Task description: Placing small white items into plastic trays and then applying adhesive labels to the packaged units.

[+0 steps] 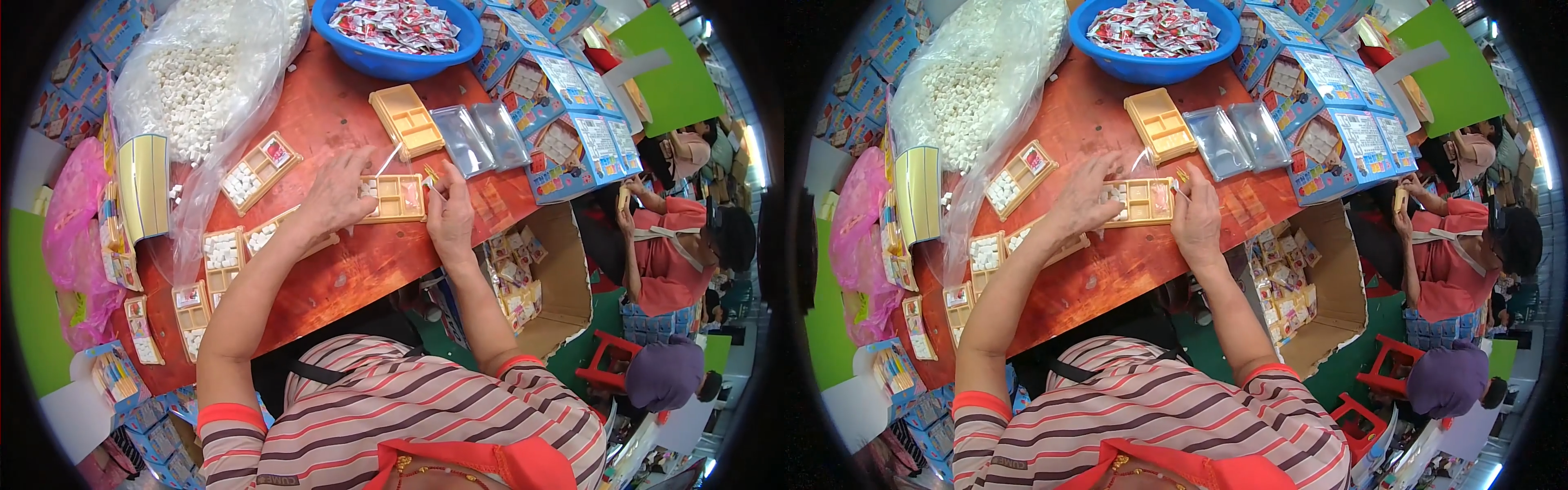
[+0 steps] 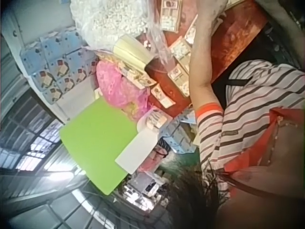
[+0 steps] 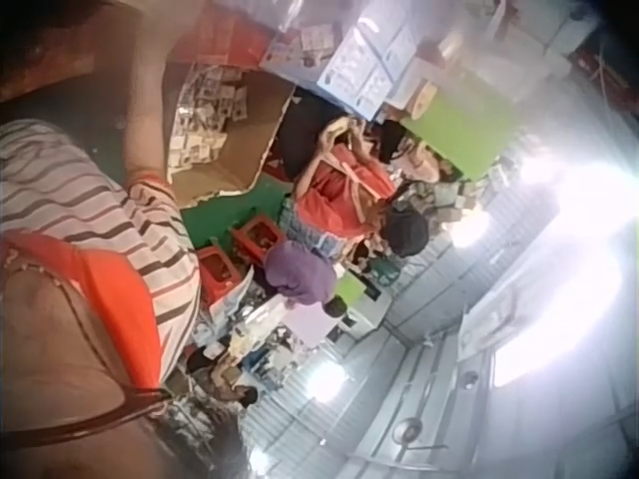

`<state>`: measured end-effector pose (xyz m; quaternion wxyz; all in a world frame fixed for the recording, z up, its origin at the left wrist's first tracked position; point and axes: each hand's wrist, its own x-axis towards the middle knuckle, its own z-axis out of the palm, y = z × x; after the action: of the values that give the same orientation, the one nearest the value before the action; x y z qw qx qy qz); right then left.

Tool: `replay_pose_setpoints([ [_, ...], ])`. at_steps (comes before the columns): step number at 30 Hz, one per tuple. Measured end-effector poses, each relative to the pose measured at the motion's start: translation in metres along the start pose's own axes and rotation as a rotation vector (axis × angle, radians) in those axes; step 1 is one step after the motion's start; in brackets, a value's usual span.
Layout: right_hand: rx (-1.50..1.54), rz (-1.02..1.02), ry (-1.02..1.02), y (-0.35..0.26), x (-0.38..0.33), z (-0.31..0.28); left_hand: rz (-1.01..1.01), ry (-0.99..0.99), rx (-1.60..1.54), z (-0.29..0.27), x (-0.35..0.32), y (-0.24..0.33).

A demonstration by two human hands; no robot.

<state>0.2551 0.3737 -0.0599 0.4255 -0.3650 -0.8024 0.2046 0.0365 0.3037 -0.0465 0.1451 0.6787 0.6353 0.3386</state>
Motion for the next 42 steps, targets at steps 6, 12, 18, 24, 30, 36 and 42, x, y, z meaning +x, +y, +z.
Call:
replay_pose_setpoints([
  [6, -0.242, -0.238, -0.175, -0.017, 0.000, 0.011, -0.054, 0.167, -0.155, -0.006, -0.003, 0.000],
  [12, -0.118, -0.198, -0.166, -0.028, -0.005, -0.006, -0.083, 0.161, -0.194, -0.017, -0.008, 0.002],
  [18, -0.273, -0.294, -0.217, -0.019, -0.007, -0.004, -0.023, 0.164, -0.136, -0.019, -0.010, 0.010],
  [24, 0.027, -0.048, -0.177, -0.004, -0.005, -0.015, 0.091, 0.076, 0.051, -0.011, -0.017, 0.023],
  [30, 0.236, 0.203, -0.126, 0.006, -0.008, -0.031, 0.077, -0.090, 0.352, 0.006, -0.016, 0.038],
  [36, 0.181, 0.165, -0.145, 0.007, -0.009, -0.031, 0.004, -0.215, 0.433, 0.016, -0.017, 0.034],
  [42, -0.035, -0.023, -0.200, -0.007, -0.005, -0.019, -0.037, -0.269, 0.494, 0.024, -0.024, 0.032],
])
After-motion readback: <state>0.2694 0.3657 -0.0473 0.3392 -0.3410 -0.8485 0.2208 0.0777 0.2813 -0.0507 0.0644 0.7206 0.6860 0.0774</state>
